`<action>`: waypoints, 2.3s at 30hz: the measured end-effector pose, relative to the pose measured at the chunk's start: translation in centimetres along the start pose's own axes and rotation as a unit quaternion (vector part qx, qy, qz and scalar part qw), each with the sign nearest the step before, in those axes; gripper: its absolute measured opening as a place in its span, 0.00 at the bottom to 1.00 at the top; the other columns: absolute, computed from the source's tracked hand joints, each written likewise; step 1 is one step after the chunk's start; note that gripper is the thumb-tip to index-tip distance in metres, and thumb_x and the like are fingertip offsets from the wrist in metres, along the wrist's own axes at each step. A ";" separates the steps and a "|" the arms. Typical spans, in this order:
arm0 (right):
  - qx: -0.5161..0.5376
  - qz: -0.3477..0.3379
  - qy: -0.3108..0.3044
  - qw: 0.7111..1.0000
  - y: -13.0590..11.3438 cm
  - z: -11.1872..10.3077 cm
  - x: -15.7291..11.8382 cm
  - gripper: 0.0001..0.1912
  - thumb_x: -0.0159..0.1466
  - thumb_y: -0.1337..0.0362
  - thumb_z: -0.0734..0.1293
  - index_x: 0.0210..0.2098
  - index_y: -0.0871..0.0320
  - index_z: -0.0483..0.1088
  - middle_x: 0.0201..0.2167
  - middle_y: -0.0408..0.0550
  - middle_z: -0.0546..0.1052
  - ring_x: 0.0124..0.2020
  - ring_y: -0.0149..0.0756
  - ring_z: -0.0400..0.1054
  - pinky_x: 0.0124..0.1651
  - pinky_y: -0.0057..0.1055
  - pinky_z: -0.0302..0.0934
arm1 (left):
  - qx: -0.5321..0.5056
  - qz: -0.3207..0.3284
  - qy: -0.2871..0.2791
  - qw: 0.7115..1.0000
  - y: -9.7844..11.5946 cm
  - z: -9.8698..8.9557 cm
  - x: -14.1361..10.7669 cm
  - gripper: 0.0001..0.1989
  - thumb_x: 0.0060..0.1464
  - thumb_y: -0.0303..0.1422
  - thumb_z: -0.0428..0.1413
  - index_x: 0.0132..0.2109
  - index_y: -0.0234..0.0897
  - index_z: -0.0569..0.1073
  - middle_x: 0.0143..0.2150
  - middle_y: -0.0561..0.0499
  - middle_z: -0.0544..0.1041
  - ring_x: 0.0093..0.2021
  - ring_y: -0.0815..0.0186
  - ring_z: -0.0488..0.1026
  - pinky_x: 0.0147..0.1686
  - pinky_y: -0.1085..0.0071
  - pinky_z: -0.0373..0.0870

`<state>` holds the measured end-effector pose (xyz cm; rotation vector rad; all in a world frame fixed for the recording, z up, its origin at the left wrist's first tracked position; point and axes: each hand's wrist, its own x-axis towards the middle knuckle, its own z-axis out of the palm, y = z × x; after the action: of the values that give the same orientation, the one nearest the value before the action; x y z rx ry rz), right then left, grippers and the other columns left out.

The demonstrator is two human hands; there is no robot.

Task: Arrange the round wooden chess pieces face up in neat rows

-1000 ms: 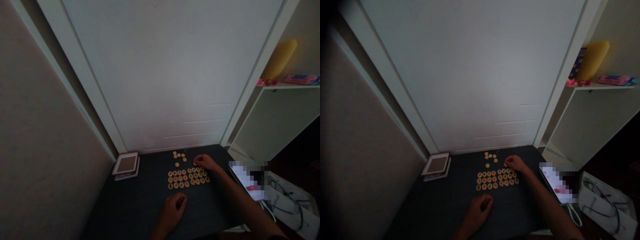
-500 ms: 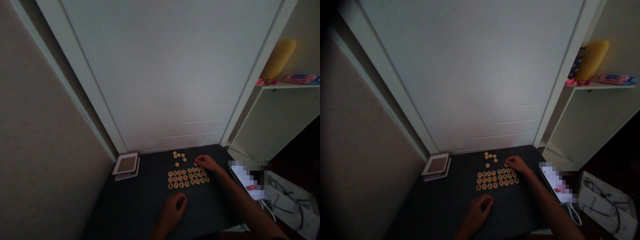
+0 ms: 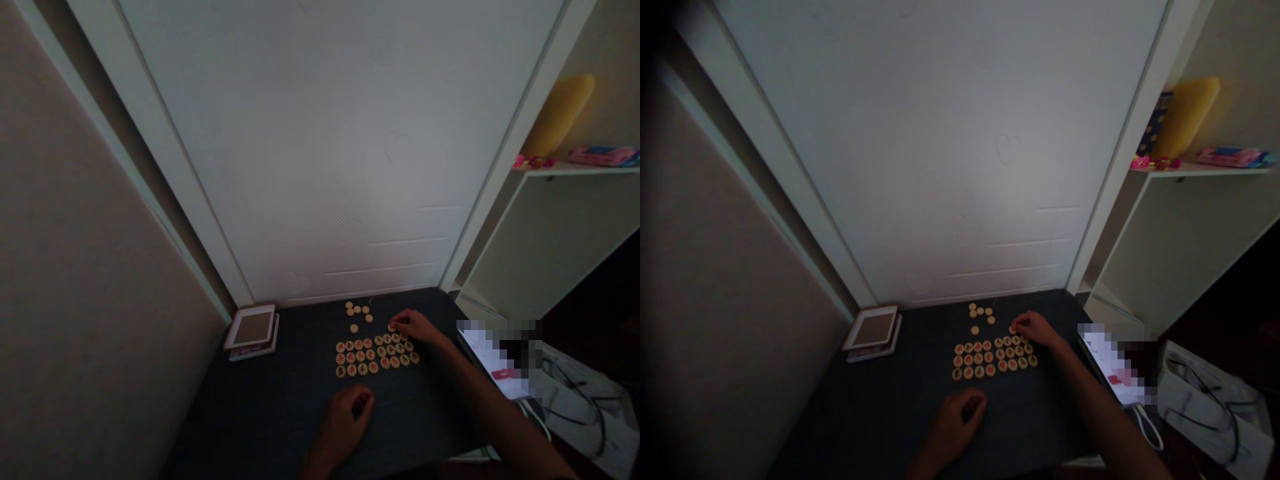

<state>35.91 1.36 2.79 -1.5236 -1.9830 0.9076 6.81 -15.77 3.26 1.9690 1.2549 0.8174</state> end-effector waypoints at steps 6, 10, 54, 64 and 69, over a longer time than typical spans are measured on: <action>0.001 0.005 0.014 1.000 -0.2 0.2 -0.2 0.16 0.61 0.52 0.68 0.36 0.57 0.81 0.29 0.45 0.82 0.24 0.33 0.74 0.28 0.26 0.64 | 0.004 -0.005 -0.002 1.000 0.1 0.0 0.0 0.09 0.63 0.33 0.52 0.40 0.42 0.77 0.35 0.52 0.81 0.35 0.65 0.77 0.37 0.73 0.71; 0.003 0.009 0.028 1.000 -0.4 0.2 -0.5 0.17 0.61 0.51 0.68 0.37 0.57 0.81 0.28 0.45 0.82 0.25 0.35 0.74 0.29 0.27 0.65 | -0.001 -0.009 0.002 1.000 -0.1 0.1 0.0 0.09 0.63 0.34 0.52 0.40 0.42 0.78 0.35 0.52 0.82 0.35 0.64 0.78 0.37 0.72 0.72; 0.074 -0.092 0.245 0.962 -6.5 10.8 -13.8 0.13 0.70 0.55 0.62 0.43 0.51 0.78 0.37 0.49 0.82 0.37 0.42 0.78 0.44 0.35 0.73 | 0.210 0.024 0.030 0.977 -3.0 -6.9 15.5 0.10 0.56 0.28 0.60 0.46 0.42 0.78 0.44 0.51 0.80 0.43 0.61 0.77 0.46 0.68 0.71; 0.072 -0.099 0.221 0.968 -6.3 10.9 -13.8 0.14 0.71 0.56 0.61 0.44 0.51 0.77 0.39 0.50 0.82 0.39 0.42 0.78 0.44 0.35 0.72 | -0.029 0.047 0.033 0.998 1.1 -5.2 6.2 0.10 0.60 0.33 0.57 0.48 0.41 0.77 0.51 0.48 0.78 0.47 0.62 0.78 0.43 0.69 0.79; 0.064 -0.107 0.218 0.968 -6.6 10.9 -14.1 0.13 0.70 0.57 0.62 0.45 0.51 0.78 0.39 0.49 0.82 0.39 0.42 0.78 0.45 0.35 0.72 | -0.133 -0.010 0.031 0.991 1.7 -1.9 2.4 0.08 0.60 0.33 0.58 0.46 0.42 0.78 0.51 0.49 0.80 0.48 0.61 0.79 0.45 0.68 0.79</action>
<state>27.64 -15.63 0.76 -1.2759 -1.6918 0.5433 7.00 -13.75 6.10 1.7274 1.1329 0.9876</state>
